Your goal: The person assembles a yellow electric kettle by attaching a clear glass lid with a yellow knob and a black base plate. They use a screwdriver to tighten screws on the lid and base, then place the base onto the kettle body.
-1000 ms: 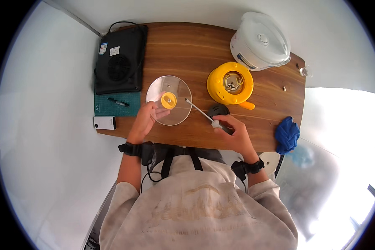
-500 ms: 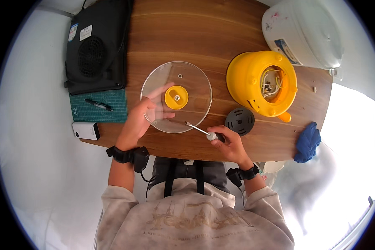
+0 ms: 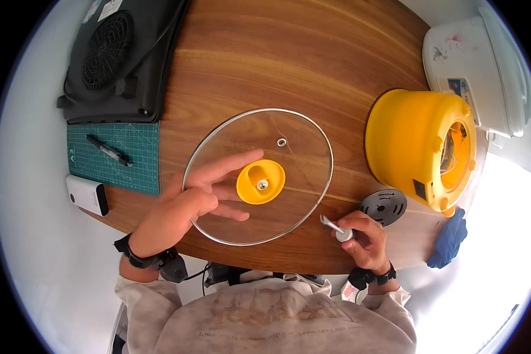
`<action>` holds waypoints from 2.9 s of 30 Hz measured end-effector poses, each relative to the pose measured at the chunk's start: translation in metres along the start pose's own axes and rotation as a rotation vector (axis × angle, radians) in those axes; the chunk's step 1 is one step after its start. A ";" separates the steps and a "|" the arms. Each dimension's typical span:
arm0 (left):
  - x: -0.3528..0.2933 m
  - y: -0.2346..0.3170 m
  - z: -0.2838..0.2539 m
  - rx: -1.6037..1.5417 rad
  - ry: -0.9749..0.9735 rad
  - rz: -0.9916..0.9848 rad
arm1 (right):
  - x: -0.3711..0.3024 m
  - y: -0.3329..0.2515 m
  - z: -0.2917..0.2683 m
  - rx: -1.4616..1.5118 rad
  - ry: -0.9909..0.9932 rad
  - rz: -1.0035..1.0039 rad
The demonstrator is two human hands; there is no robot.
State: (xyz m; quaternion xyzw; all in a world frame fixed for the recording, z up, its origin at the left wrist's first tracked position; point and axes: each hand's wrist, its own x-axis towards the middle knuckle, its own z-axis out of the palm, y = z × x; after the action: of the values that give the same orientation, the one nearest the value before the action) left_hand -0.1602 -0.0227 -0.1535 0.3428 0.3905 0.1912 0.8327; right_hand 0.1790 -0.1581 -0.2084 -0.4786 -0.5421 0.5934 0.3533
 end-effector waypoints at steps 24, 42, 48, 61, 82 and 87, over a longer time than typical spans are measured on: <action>0.033 -0.008 0.051 0.415 0.066 0.307 | -0.012 -0.061 -0.003 -0.654 0.554 -0.497; 0.057 -0.032 0.041 0.167 0.175 0.403 | -0.010 -0.042 -0.001 -0.753 0.529 -0.659; 0.061 -0.034 0.034 0.281 0.170 0.354 | -0.006 -0.041 -0.001 -0.747 0.490 -0.641; 0.053 -0.031 0.048 0.352 0.157 0.381 | -0.007 -0.040 0.002 -0.729 0.481 -0.622; 0.055 -0.035 0.045 0.427 0.171 0.383 | -0.007 -0.040 -0.001 -0.719 0.461 -0.617; 0.054 -0.035 0.052 0.382 0.186 0.411 | -0.008 -0.038 -0.001 -0.728 0.454 -0.614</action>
State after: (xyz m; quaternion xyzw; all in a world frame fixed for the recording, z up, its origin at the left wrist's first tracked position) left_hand -0.0846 -0.0369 -0.1831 0.5464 0.4163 0.3094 0.6576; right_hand 0.1780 -0.1592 -0.1696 -0.5061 -0.7382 0.1173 0.4303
